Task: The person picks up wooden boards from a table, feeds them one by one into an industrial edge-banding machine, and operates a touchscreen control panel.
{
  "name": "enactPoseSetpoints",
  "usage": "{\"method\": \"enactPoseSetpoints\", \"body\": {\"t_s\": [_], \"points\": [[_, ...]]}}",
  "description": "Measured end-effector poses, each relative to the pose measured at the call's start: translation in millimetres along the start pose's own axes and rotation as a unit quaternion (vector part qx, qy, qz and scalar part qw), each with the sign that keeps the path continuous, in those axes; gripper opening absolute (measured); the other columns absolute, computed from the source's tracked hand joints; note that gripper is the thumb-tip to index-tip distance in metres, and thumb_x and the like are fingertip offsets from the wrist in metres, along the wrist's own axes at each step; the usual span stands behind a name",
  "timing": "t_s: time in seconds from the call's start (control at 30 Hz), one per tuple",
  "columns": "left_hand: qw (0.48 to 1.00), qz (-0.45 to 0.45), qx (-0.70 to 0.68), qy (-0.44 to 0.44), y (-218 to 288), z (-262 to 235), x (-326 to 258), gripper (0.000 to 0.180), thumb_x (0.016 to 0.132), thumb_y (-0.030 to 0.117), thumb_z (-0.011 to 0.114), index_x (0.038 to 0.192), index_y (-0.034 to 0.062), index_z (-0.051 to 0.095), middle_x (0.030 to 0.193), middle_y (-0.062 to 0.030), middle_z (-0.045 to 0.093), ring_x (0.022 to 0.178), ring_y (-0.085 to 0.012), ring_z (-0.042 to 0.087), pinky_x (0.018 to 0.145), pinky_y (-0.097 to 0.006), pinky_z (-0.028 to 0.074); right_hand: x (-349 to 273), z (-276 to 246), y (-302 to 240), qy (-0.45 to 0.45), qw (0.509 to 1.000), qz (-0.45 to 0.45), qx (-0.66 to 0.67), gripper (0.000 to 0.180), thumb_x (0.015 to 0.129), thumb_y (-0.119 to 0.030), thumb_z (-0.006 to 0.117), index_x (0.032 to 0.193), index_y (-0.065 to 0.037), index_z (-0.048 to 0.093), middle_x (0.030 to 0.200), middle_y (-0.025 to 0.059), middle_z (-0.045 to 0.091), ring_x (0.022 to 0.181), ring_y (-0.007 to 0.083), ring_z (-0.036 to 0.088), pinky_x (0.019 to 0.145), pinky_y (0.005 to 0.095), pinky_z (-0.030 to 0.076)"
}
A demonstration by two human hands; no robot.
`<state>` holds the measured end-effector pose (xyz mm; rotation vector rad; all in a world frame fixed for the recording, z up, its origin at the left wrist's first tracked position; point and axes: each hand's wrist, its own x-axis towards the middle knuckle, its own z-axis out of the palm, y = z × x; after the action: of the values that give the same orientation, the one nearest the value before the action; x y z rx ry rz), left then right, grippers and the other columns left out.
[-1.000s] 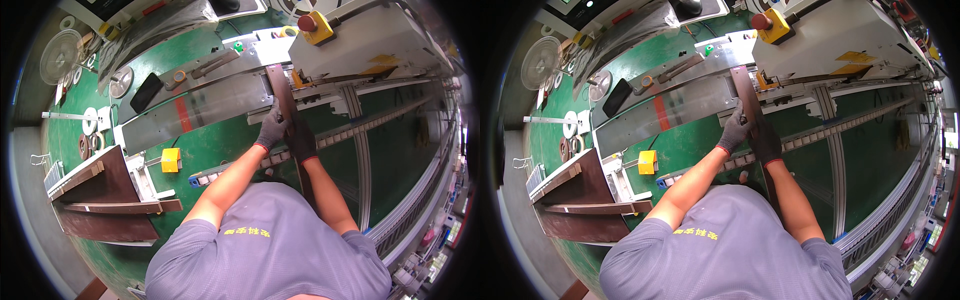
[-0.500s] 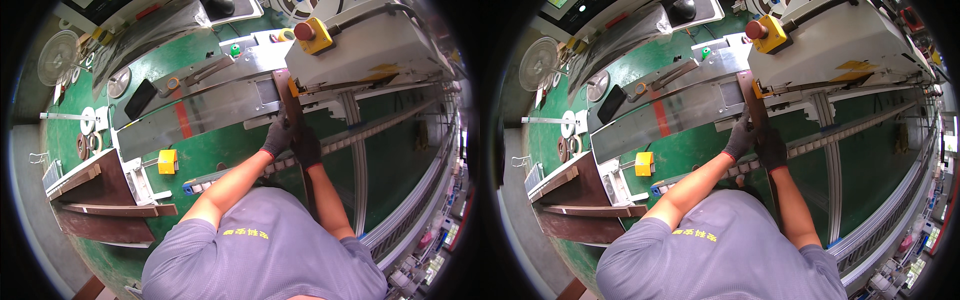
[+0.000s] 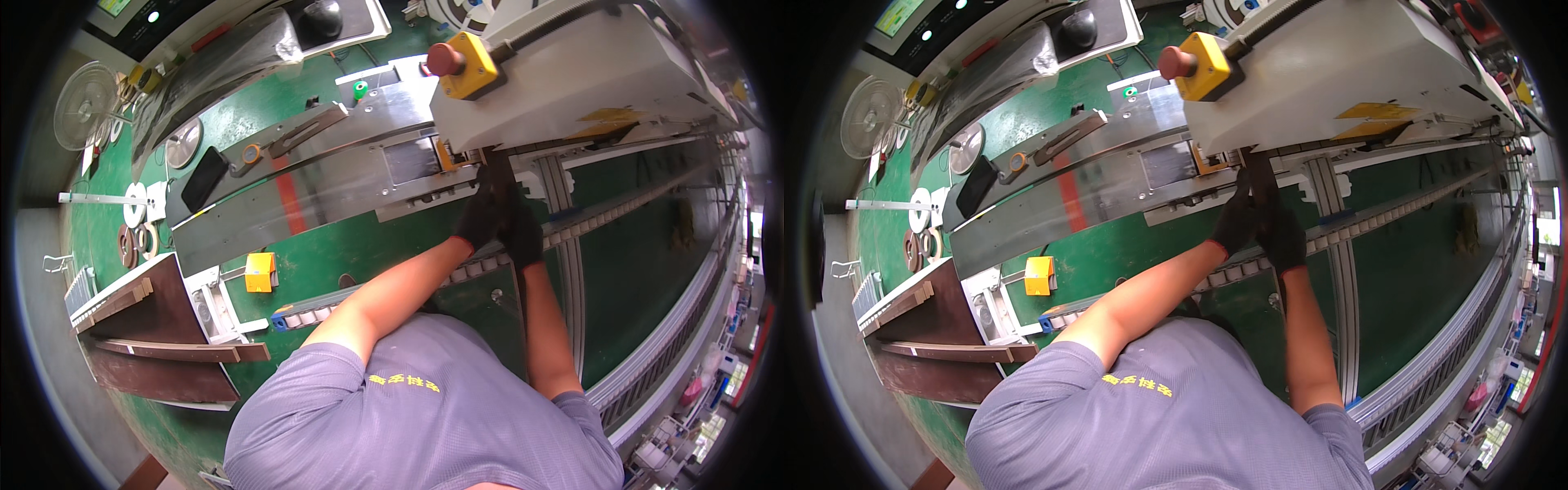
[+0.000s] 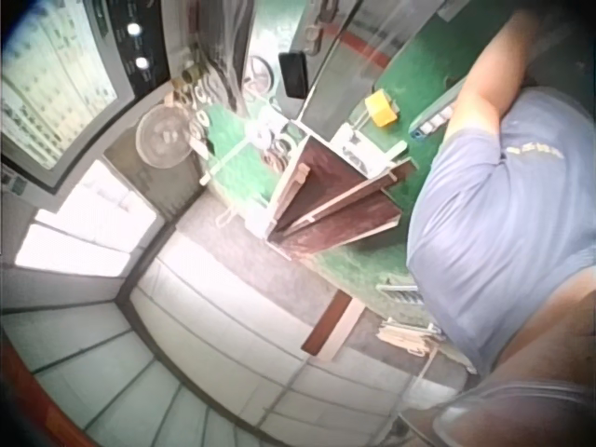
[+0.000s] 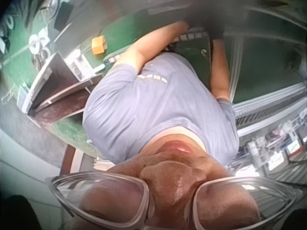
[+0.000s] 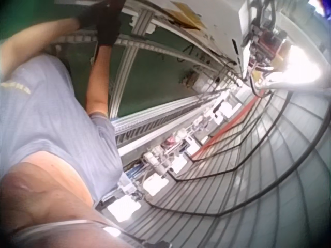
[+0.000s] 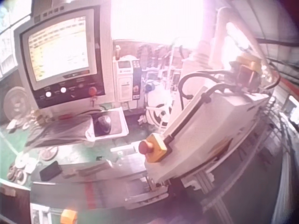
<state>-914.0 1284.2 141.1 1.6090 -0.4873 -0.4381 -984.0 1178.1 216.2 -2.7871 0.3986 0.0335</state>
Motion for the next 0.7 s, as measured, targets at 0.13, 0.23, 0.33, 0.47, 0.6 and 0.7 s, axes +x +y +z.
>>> {"method": "enactPoseSetpoints", "body": {"t_s": [0.13,0.23,0.33,0.47,0.6,0.7], "points": [[0.997,-0.004,0.070,0.027,11.0,45.2,36.7,0.074,0.088,0.016,0.065,0.151,0.0090,0.028,0.097,-0.0195,0.070,0.084,-0.0291,0.070,0.070,-0.040,0.055,27.9,-10.7,51.3,0.028,0.998,-0.030,0.054,0.078,0.078,-0.023,0.074,0.148,-0.015,0.040,0.104,0.0243,0.065,0.097,0.0444,0.062,0.078,0.0527,0.054],[0.996,-0.011,0.093,-0.011,25.2,68.6,64.5,0.065,0.087,0.027,0.065,0.144,0.0067,0.041,0.100,-0.0223,0.070,0.088,-0.0337,0.070,0.074,-0.044,0.055,39.8,1.1,121.5,0.040,0.998,-0.045,-0.006,0.089,0.077,-0.023,0.076,0.154,-0.016,0.032,0.114,0.0247,0.063,0.104,0.0448,0.060,0.085,0.0528,0.052],[0.981,0.074,0.168,-0.058,7.9,48.5,93.3,0.056,0.085,0.037,0.064,0.130,0.0045,0.058,0.102,-0.0213,0.071,0.093,-0.0354,0.069,0.082,-0.047,0.054,45.5,-10.4,152.3,0.082,0.989,-0.089,-0.090,0.090,0.076,-0.025,0.076,0.154,-0.014,0.031,0.128,0.0230,0.058,0.118,0.0425,0.053,0.099,0.0503,0.046],[0.965,0.181,0.186,0.048,67.2,-78.3,15.7,0.052,0.084,0.035,0.069,0.124,0.0021,0.063,0.110,-0.0205,0.070,0.105,-0.0354,0.066,0.091,-0.045,0.052,27.1,2.2,135.0,0.240,0.962,-0.051,0.117,0.059,0.088,-0.021,0.069,0.141,-0.004,0.050,0.143,0.0189,0.051,0.134,0.0345,0.045,0.114,0.0438,0.035],[0.887,0.140,0.218,0.382,73.4,-251.2,-132.4,0.045,0.087,0.028,0.072,0.122,0.0015,0.061,0.123,-0.0199,0.064,0.115,-0.0357,0.060,0.099,-0.043,0.048,-21.9,24.3,91.4,0.274,0.959,-0.040,-0.053,0.069,0.095,-0.024,0.065,0.153,-0.005,0.034,0.156,0.0175,0.036,0.144,0.0331,0.034,0.118,0.0417,0.029],[0.713,-0.095,0.279,0.636,20.9,-374.3,-299.0,0.077,0.080,0.028,0.078,0.141,-0.0018,0.042,0.135,-0.0253,0.052,0.126,-0.0381,0.051,0.107,-0.044,0.042,-42.6,42.3,-3.7,0.204,0.970,-0.130,0.037,0.067,0.096,-0.027,0.064,0.151,-0.004,0.035,0.153,0.0179,0.040,0.143,0.0325,0.037,0.117,0.0416,0.029]]}}
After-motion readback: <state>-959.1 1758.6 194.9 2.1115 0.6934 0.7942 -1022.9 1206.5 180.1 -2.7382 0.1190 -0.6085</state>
